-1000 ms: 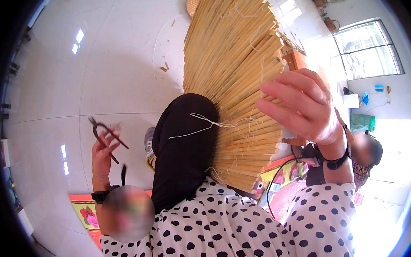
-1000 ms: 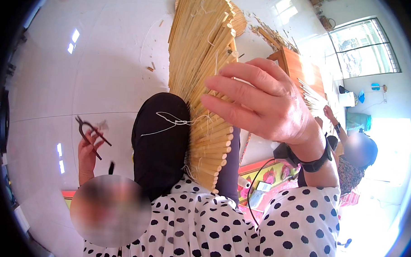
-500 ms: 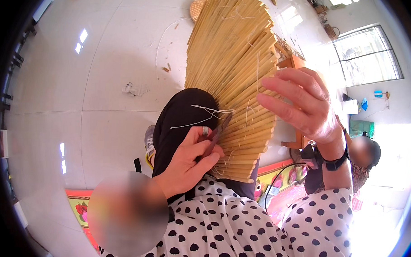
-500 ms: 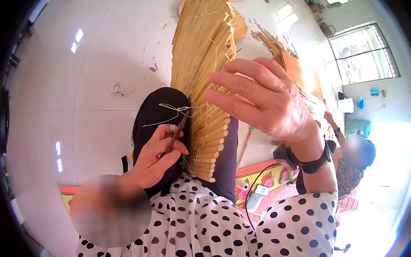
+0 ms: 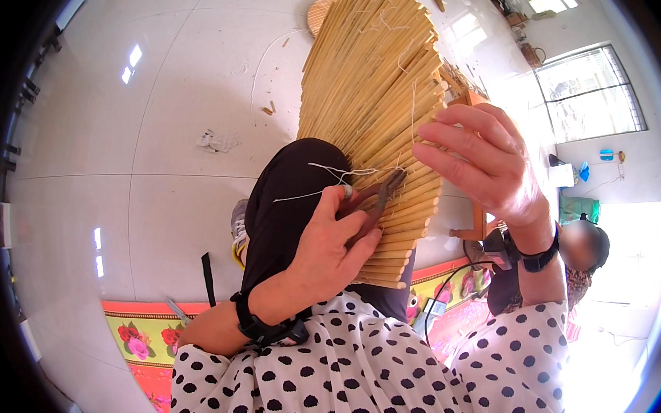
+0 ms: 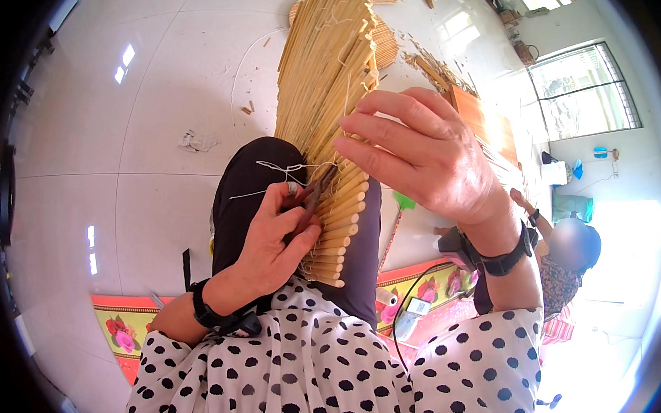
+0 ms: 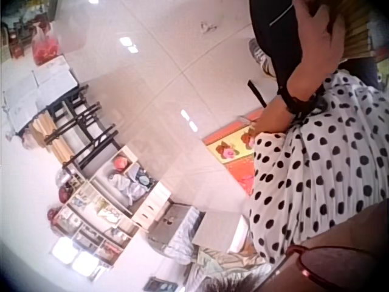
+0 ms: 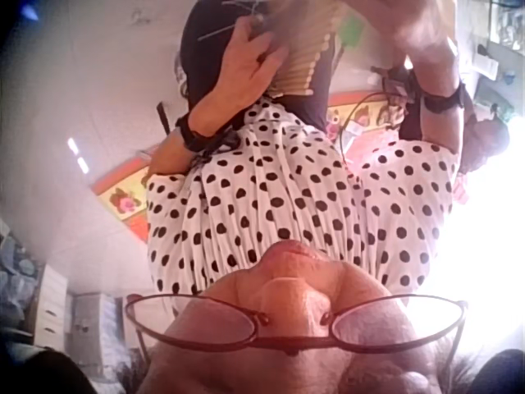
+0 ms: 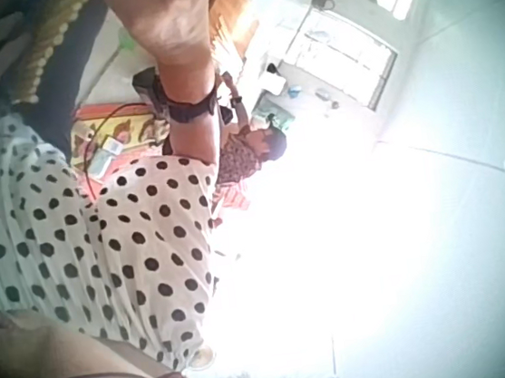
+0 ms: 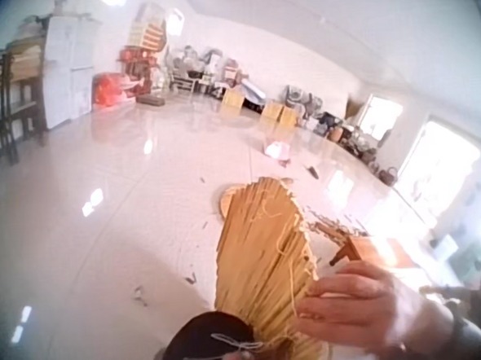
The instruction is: The person weaves a large fan-shaped bamboo object by hand, threading white string through the slats to secure them. They use pliers to cut the string and tie knots, repeating the process along the edge of the object.
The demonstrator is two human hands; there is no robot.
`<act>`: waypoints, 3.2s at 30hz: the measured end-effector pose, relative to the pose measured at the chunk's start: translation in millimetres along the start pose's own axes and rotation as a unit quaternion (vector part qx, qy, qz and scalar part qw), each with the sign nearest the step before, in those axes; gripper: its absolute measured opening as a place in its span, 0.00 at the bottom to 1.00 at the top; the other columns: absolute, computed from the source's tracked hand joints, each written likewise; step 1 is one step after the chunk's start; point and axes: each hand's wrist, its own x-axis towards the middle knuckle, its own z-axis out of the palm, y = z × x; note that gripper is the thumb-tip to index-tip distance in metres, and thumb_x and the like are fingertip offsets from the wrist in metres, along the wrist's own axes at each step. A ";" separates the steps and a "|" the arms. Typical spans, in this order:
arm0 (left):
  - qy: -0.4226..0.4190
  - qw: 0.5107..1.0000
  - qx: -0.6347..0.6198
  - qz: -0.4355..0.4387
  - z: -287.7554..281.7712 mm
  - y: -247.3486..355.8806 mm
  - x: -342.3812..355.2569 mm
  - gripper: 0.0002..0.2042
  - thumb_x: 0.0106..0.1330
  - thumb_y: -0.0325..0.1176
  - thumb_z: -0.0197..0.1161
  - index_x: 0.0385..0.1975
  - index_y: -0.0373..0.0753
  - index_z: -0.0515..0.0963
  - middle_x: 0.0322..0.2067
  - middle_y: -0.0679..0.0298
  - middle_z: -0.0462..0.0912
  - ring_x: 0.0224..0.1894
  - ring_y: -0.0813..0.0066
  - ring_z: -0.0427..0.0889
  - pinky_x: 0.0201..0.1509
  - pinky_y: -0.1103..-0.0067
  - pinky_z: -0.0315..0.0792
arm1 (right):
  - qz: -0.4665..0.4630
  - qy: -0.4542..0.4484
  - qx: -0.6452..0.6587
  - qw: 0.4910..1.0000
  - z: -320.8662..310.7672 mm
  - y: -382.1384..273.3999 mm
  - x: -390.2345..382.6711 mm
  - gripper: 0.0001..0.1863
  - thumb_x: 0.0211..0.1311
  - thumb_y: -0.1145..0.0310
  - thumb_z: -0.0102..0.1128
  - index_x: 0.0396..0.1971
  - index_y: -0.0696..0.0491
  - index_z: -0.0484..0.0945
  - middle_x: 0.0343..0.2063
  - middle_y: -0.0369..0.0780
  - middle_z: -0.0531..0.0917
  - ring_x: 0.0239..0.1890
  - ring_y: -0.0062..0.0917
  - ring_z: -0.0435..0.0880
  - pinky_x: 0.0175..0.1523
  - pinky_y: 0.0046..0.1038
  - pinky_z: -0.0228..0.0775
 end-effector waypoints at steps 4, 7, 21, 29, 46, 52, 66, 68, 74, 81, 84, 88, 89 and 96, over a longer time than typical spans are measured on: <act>0.009 1.000 0.012 0.008 2.7 1.2 2.7 0.07 0.66 0.31 0.64 0.34 0.33 0.78 0.46 0.49 0.67 0.46 0.52 0.75 0.53 0.67 0.72 | -0.005 -0.004 -0.003 1.000 -0.4 1.1 1.0 0.18 0.43 0.71 0.65 0.40 0.55 0.85 0.41 0.38 0.84 0.50 0.32 0.82 0.47 0.33 0.75; 0.003 1.000 0.025 0.003 3.2 1.8 4.7 0.07 0.66 0.31 0.64 0.34 0.33 0.78 0.46 0.49 0.68 0.44 0.53 0.77 0.49 0.68 0.74 | -0.006 -0.011 -0.005 1.000 -1.6 1.1 1.7 0.18 0.44 0.71 0.65 0.40 0.55 0.84 0.41 0.38 0.84 0.50 0.32 0.82 0.49 0.35 0.74; 0.057 0.995 0.059 0.053 13.8 -4.8 1.8 0.07 0.61 0.27 0.68 0.29 0.32 0.76 0.40 0.49 0.68 0.32 0.52 0.78 0.36 0.67 0.75 | -0.047 -0.039 0.046 0.997 2.2 9.9 9.0 0.09 0.47 0.71 0.68 0.30 0.55 0.82 0.36 0.35 0.85 0.45 0.28 0.84 0.66 0.54 0.67; 0.054 0.997 0.038 0.047 5.3 -7.7 -5.1 0.07 0.60 0.24 0.68 0.27 0.32 0.75 0.39 0.50 0.69 0.33 0.55 0.77 0.36 0.69 0.74 | -0.095 0.008 0.070 0.993 10.1 15.5 15.3 0.06 0.50 0.74 0.68 0.29 0.56 0.82 0.33 0.36 0.84 0.42 0.28 0.86 0.67 0.61 0.64; 0.085 0.990 0.089 0.062 -59.8 11.6 -20.6 0.06 0.59 0.20 0.62 0.23 0.30 0.71 0.41 0.54 0.68 0.33 0.67 0.71 0.37 0.76 0.70 | 0.068 -0.033 0.062 0.995 -41.8 -6.6 28.5 0.07 0.49 0.75 0.70 0.31 0.54 0.85 0.35 0.37 0.87 0.47 0.34 0.85 0.71 0.56 0.58; 0.056 0.987 0.107 0.103 -57.3 32.2 -11.5 0.07 0.58 0.22 0.62 0.21 0.31 0.72 0.43 0.53 0.70 0.35 0.69 0.72 0.37 0.77 0.69 | 0.165 0.081 0.191 0.964 -29.5 -44.7 38.4 0.14 0.49 0.74 0.74 0.37 0.58 0.84 0.34 0.41 0.85 0.39 0.38 0.82 0.50 0.39 0.72; 0.039 0.966 0.254 -0.037 -126.4 -55.2 -55.6 0.07 0.59 0.30 0.67 0.29 0.34 0.78 0.44 0.53 0.77 0.37 0.54 0.82 0.38 0.65 0.77 | 0.162 0.116 0.044 0.979 -24.3 -40.0 37.8 0.08 0.50 0.79 0.70 0.29 0.54 0.79 0.25 0.35 0.81 0.29 0.30 0.81 0.40 0.30 0.68; 0.027 0.934 0.323 -0.150 -161.6 -123.3 -81.6 0.09 0.63 0.34 0.66 0.31 0.34 0.79 0.42 0.51 0.78 0.39 0.49 0.82 0.41 0.64 0.77 | 0.195 0.111 0.063 0.972 -31.9 -39.5 30.7 0.08 0.51 0.79 0.70 0.29 0.55 0.80 0.26 0.37 0.82 0.30 0.31 0.82 0.40 0.30 0.69; -0.036 0.728 0.534 -0.428 -223.2 -288.9 -226.1 0.16 0.66 0.43 0.62 0.40 0.35 0.83 0.41 0.47 0.78 0.46 0.46 0.81 0.50 0.58 0.78 | -0.050 0.064 0.206 0.975 -37.6 -60.5 14.5 0.03 0.52 0.73 0.65 0.26 0.52 0.79 0.30 0.36 0.84 0.30 0.26 0.83 0.36 0.31 0.71; 0.021 0.677 0.523 -0.517 -218.9 -302.0 -265.0 0.16 0.62 0.39 0.67 0.46 0.37 0.80 0.46 0.48 0.75 0.50 0.46 0.79 0.50 0.57 0.77 | -0.044 0.025 0.191 0.980 -43.9 -79.4 3.8 0.06 0.48 0.74 0.64 0.28 0.53 0.79 0.27 0.35 0.82 0.26 0.24 0.81 0.35 0.28 0.69; 0.074 0.771 0.524 -0.356 -216.3 -247.6 -175.9 0.14 0.63 0.35 0.67 0.46 0.37 0.79 0.46 0.50 0.77 0.50 0.46 0.78 0.49 0.59 0.76 | -0.016 0.030 0.166 0.986 -38.3 -86.5 4.7 0.08 0.47 0.75 0.63 0.30 0.54 0.79 0.27 0.35 0.82 0.24 0.24 0.81 0.33 0.28 0.66; 0.135 0.956 0.231 -0.120 -186.9 -99.8 -42.6 0.08 0.69 0.27 0.60 0.44 0.34 0.80 0.42 0.54 0.82 0.40 0.58 0.84 0.44 0.73 0.77 | 0.002 -0.008 0.099 0.995 -36.5 -88.6 8.6 0.07 0.45 0.75 0.64 0.28 0.55 0.80 0.27 0.36 0.81 0.23 0.22 0.78 0.31 0.27 0.65; 0.097 0.976 0.193 -0.030 -168.6 -56.0 -24.6 0.08 0.68 0.24 0.60 0.45 0.36 0.80 0.43 0.56 0.83 0.42 0.59 0.84 0.47 0.74 0.78 | 0.011 -0.022 0.080 0.996 -37.4 -88.0 10.1 0.06 0.45 0.75 0.64 0.27 0.54 0.81 0.27 0.36 0.80 0.23 0.20 0.77 0.31 0.26 0.66; -0.078 0.995 0.043 0.049 -78.0 57.9 63.1 0.06 0.64 0.23 0.65 0.39 0.32 0.79 0.39 0.60 0.81 0.29 0.76 0.80 0.34 0.81 0.73 | 0.142 0.048 0.032 0.988 -50.5 -74.4 24.6 0.08 0.48 0.78 0.66 0.29 0.54 0.78 0.26 0.37 0.82 0.23 0.27 0.78 0.33 0.33 0.65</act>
